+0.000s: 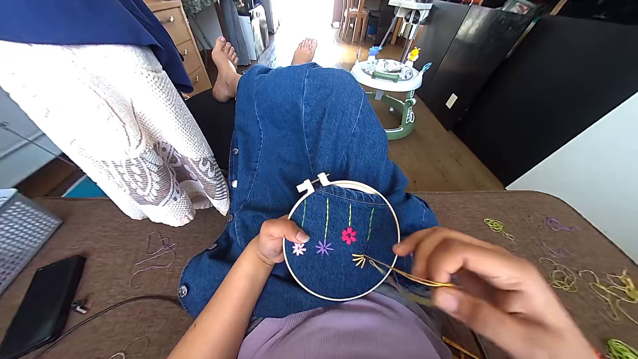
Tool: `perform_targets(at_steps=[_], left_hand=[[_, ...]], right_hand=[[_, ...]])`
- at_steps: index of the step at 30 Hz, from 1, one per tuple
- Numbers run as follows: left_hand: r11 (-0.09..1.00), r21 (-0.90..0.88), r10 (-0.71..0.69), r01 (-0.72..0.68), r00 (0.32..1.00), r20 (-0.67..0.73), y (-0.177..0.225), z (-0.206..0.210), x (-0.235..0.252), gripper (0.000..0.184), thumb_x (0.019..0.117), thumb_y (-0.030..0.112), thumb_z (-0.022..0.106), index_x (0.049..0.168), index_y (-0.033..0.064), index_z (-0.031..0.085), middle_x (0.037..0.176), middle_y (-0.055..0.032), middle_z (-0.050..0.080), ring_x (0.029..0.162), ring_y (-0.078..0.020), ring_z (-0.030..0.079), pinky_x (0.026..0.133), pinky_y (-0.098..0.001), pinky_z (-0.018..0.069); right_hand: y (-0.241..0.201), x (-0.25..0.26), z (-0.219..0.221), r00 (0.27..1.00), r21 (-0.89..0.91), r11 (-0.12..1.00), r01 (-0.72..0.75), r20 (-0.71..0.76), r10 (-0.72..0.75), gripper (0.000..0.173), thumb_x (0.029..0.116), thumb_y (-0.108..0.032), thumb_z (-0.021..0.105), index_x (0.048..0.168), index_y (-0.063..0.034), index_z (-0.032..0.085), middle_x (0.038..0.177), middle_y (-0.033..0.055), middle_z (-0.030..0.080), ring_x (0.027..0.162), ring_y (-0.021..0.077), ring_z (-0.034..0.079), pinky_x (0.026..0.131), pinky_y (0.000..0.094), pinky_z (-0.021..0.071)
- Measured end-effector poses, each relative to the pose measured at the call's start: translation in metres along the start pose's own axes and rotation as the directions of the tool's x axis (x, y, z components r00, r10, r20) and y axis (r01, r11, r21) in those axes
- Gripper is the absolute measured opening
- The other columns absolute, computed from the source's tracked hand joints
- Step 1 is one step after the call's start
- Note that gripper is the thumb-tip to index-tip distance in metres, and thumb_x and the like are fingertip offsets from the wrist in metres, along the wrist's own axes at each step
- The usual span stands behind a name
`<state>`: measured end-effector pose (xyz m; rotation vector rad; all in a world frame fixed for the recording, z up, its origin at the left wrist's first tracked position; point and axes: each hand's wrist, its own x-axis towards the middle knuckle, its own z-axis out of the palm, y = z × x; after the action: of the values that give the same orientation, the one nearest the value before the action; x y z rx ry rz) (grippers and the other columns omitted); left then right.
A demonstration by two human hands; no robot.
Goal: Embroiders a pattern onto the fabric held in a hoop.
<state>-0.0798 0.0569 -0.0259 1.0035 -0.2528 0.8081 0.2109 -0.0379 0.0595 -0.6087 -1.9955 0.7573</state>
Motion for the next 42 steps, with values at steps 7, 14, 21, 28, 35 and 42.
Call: perform_targets(at_steps=[7, 14, 21, 28, 35, 42], left_hand=[[1.000, -0.021, -0.009, 0.009, 1.000, -0.001, 0.001, 0.001, 0.000, 0.029, 0.0935, 0.009, 0.059, 0.116, 0.0145, 0.076, 0.111, 0.0013, 0.076, 0.103, -0.0048, 0.071, 0.090, -0.0230, 0.0572], [1.000, -0.003, 0.011, -0.011, 1.000, -0.022, 0.002, 0.003, -0.001, 0.029, 0.0927, 0.008, 0.058, 0.114, 0.0145, 0.077, 0.109, 0.0013, 0.077, 0.101, -0.0049, 0.072, 0.089, -0.0231, 0.0577], [1.000, -0.013, 0.001, -0.002, 1.000, -0.011, 0.001, 0.003, 0.000, 0.030, 0.0928, 0.008, 0.059, 0.116, 0.0143, 0.077, 0.109, 0.0009, 0.077, 0.102, -0.0052, 0.072, 0.089, -0.0234, 0.0578], [1.000, -0.009, -0.003, 0.002, 1.000, -0.023, 0.001, 0.001, -0.001, 0.029, 0.0923, 0.008, 0.059, 0.114, 0.0145, 0.077, 0.108, 0.0012, 0.077, 0.101, -0.0050, 0.072, 0.089, -0.0232, 0.0580], [1.000, -0.007, -0.015, 0.015, 1.000, -0.017, 0.001, 0.002, 0.000, 0.029, 0.0925, 0.009, 0.059, 0.114, 0.0145, 0.077, 0.109, 0.0011, 0.077, 0.101, -0.0049, 0.072, 0.089, -0.0231, 0.0577], [1.000, 0.006, -0.014, 0.014, 0.999, -0.040, 0.001, 0.004, -0.001, 0.028, 0.0915, 0.009, 0.060, 0.112, 0.0157, 0.078, 0.108, 0.0018, 0.077, 0.100, -0.0042, 0.072, 0.088, -0.0227, 0.0581]], right_hand=[[-0.013, 0.014, -0.017, 0.991, 0.395, 0.912, -0.112, -0.021, 0.131, 0.022, 0.1013, -0.034, 0.064, 0.102, -0.0136, 0.071, 0.093, -0.0019, 0.071, 0.091, 0.0097, 0.069, 0.086, 0.0263, 0.0584], [-0.014, 0.019, -0.019, 0.986, 0.563, 0.816, -0.131, -0.014, 0.168, 0.019, 0.0994, -0.032, 0.065, 0.098, -0.0141, 0.071, 0.091, -0.0020, 0.068, 0.092, 0.0113, 0.069, 0.089, 0.0301, 0.0575], [-0.007, 0.021, -0.031, 0.970, 0.511, 0.832, -0.216, 0.016, 0.242, 0.020, 0.0988, -0.034, 0.064, 0.093, -0.0166, 0.072, 0.076, -0.0068, 0.064, 0.072, 0.0026, 0.064, 0.071, 0.0198, 0.0557], [0.005, 0.015, -0.043, 0.951, 0.079, 0.948, -0.308, 0.025, 0.307, 0.019, 0.0998, -0.038, 0.063, 0.091, -0.0235, 0.072, 0.063, -0.0113, 0.057, 0.048, -0.0074, 0.044, 0.044, 0.0078, 0.0364], [0.013, 0.004, -0.047, 0.928, -0.250, 0.921, -0.298, 0.152, 0.341, 0.024, 0.0944, -0.050, 0.068, 0.100, -0.0292, 0.077, 0.054, -0.0174, 0.041, 0.044, -0.0094, 0.030, 0.040, 0.0102, 0.0213], [0.012, 0.004, -0.040, 0.946, -0.182, 0.943, -0.279, 0.117, 0.303, 0.020, 0.0959, -0.039, 0.068, 0.083, -0.0246, 0.074, 0.054, -0.0155, 0.043, 0.045, -0.0088, 0.032, 0.040, 0.0101, 0.0223]])
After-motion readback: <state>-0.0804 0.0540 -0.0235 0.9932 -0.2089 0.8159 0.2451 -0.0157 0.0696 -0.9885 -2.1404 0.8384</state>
